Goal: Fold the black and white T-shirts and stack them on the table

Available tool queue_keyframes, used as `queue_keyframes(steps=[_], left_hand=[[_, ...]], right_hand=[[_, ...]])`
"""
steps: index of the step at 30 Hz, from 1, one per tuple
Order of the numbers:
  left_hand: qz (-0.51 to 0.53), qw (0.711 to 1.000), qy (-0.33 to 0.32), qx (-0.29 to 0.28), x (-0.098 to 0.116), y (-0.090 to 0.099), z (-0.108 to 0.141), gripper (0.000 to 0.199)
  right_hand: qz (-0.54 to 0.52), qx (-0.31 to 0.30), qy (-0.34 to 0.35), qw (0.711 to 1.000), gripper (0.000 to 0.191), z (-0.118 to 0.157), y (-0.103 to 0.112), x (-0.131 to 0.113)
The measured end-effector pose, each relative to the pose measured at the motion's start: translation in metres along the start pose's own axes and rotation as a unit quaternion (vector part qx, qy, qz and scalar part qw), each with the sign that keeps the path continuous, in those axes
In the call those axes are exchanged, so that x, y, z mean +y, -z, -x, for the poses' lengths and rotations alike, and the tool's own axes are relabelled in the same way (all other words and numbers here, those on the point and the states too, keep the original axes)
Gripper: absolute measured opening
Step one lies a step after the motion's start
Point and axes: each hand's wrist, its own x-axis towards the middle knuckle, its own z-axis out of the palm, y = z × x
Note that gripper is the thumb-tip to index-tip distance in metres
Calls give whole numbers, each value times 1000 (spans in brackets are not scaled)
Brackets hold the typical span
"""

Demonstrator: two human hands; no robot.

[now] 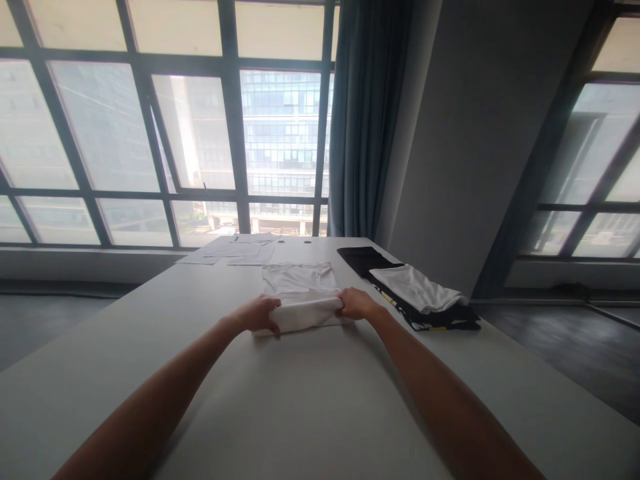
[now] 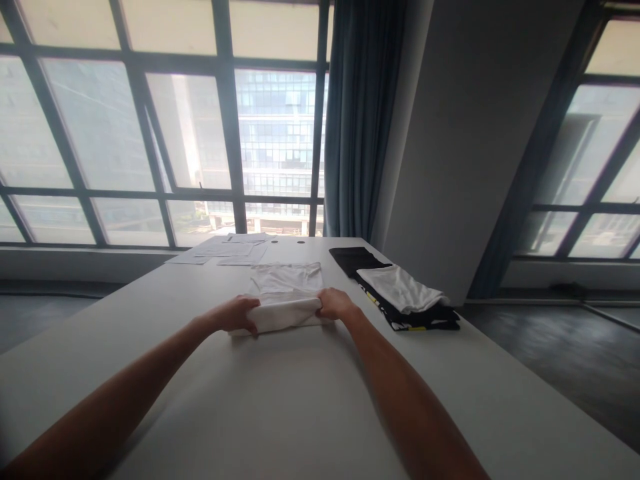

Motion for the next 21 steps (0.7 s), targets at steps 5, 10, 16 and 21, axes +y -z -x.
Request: queue_keyframes(steps=[5,10,16,21], left_hand=[[38,996,41,-73,-22,11,4,25],[277,958,25,-67,-34,11,6,43],[464,879,83,-74,-40,22,11,48],[529,847,47,-1,-35,48,16,43]], right_hand=[[-90,82,-33,992,16,-3,-2,31],[-312,76,-31,946,28,0,-14,52],[-527,-5,3,850,52,13,4,45],[-627,17,55,777,59,15,34,31]])
